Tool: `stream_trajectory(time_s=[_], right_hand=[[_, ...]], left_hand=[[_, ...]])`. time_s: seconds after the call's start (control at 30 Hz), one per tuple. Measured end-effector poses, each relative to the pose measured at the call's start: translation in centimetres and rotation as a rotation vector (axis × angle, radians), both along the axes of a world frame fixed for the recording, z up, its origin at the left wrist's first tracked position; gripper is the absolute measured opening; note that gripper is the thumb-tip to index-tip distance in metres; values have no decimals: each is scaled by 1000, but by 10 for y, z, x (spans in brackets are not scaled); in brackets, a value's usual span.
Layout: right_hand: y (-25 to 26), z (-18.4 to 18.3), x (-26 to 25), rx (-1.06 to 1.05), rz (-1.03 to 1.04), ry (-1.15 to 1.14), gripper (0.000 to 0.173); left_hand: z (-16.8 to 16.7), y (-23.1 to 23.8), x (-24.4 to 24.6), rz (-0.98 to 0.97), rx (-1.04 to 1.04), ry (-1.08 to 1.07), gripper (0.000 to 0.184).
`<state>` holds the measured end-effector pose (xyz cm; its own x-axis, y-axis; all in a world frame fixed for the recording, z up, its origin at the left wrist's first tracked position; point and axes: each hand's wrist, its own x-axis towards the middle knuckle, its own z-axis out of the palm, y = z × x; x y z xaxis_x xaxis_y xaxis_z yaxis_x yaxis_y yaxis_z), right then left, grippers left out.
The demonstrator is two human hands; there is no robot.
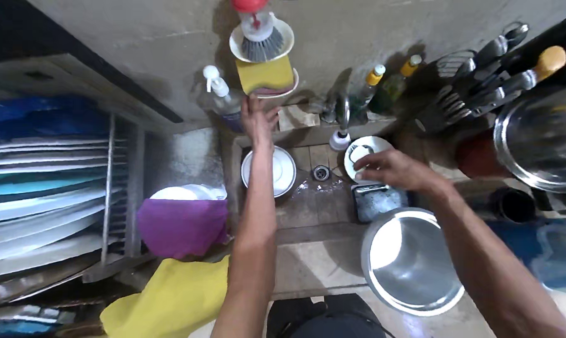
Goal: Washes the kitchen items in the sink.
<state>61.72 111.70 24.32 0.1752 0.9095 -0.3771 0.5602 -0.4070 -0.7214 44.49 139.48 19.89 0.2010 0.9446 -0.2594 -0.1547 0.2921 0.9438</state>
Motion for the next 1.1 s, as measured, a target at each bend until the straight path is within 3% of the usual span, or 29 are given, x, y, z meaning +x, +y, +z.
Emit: stream_trajectory(time_s=[0.07,0.2,0.37,0.5,0.63,0.8,0.87,0.93,1.0,1.1], right_hand=[[17,2,-24,73,22,65,32],[83,14,-51,323,-159,87,43],[184,-2,-50,464,-388,71,52],[220,-8,-54,500,-459,95,39],[205,3,-71,551,-547,231,31],[140,0,-125,516,-429,368,33],[105,-13,-145,474,-364,360,25],[74,-22,-154,373,-388,344,23],[58,-34,-153,275,-526,390,39],[50,-61,-137,150,-710,633,71]], left_hand=[[-5,2,-1,109,168,126,51],[-5,8,-6,226,513,397,52],[9,17,-8,133,512,615,47],[7,23,-13,134,497,592,36],[9,8,-25,177,473,260,34],[14,-67,-50,224,131,-336,49],[-4,-95,-59,221,44,-357,63],[-25,-114,-66,200,0,-261,58],[-47,-133,-74,87,-17,-148,54],[-72,-165,-85,-316,-79,-52,54]])
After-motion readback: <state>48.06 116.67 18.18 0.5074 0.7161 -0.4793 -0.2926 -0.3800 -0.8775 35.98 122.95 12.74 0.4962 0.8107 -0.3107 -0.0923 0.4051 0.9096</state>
